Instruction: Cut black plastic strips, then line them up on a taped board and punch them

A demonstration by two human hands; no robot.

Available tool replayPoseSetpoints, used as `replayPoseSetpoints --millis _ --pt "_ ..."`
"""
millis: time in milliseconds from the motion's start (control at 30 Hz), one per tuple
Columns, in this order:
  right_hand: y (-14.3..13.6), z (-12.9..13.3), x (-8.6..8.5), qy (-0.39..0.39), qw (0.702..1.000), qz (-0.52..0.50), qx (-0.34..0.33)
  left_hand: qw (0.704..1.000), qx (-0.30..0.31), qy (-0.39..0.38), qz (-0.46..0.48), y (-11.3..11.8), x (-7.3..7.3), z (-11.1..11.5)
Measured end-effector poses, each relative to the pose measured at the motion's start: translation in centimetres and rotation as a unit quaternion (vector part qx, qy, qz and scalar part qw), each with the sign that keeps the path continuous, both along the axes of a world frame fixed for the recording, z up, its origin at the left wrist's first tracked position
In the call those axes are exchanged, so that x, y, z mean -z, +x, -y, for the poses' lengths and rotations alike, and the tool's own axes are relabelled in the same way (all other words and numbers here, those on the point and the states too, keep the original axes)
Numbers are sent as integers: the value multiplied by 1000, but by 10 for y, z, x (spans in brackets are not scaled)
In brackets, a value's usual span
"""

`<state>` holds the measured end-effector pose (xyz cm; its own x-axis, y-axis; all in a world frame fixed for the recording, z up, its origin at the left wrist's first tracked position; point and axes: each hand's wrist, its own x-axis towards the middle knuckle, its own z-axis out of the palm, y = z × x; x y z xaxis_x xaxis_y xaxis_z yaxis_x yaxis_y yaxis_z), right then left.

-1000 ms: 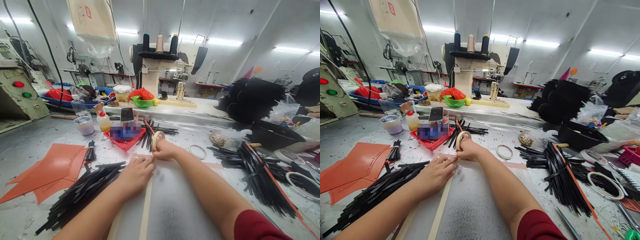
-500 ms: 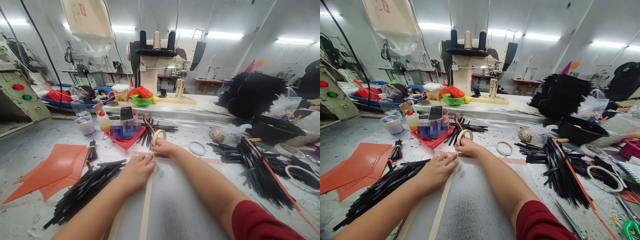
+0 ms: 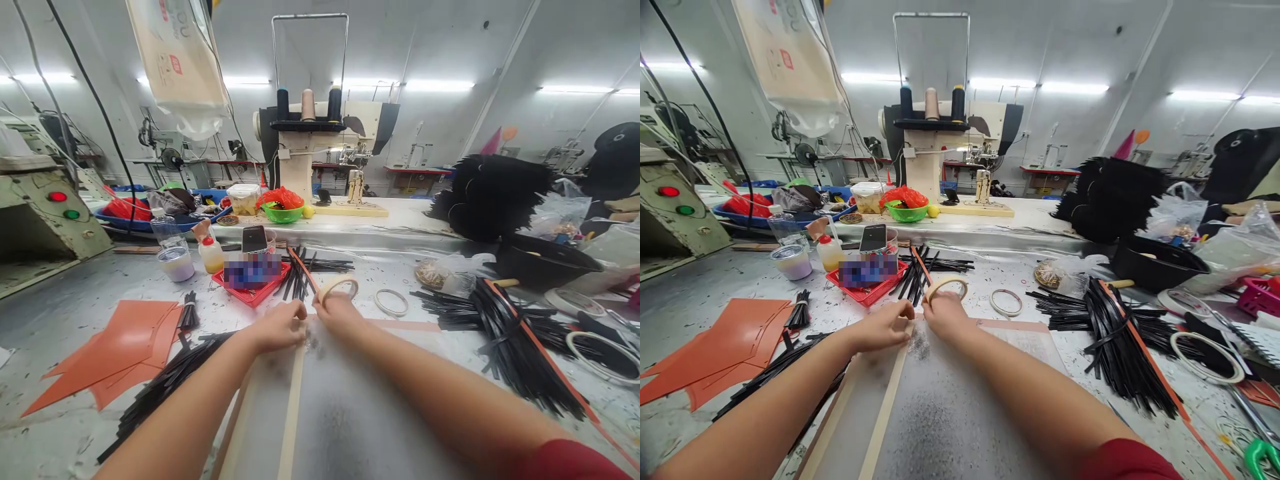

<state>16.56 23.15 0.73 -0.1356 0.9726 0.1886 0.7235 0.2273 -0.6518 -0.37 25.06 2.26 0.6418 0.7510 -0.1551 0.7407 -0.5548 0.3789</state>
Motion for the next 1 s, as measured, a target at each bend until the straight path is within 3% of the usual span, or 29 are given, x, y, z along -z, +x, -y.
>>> replayPoseSetpoints --millis 200,367,567,633,733,800,900,1000 --pt "-1 14 9 5 997 -20 71 995 -49 -79 22 14 6 -24" --pt "-1 12 12 6 999 -42 29 994 -63 -85 23 29 -2 -21" --pt "0 24 3 66 988 -135 -29 977 -166 -36 132 26 -16 -17" --pt "-1 32 -6 77 979 -180 -59 968 -177 -29 177 18 -23 0" --pt "-6 54 -22 71 959 -252 -107 956 -154 -10 248 5 -34 47" --pt "-12 75 -32 31 934 -325 -146 945 -123 34 301 -2 -39 86" --pt "-23 113 -44 -52 877 -435 -194 909 -23 149 388 -8 -46 137" --pt "-31 156 -53 -117 848 -472 -213 877 22 219 426 -11 -48 176"
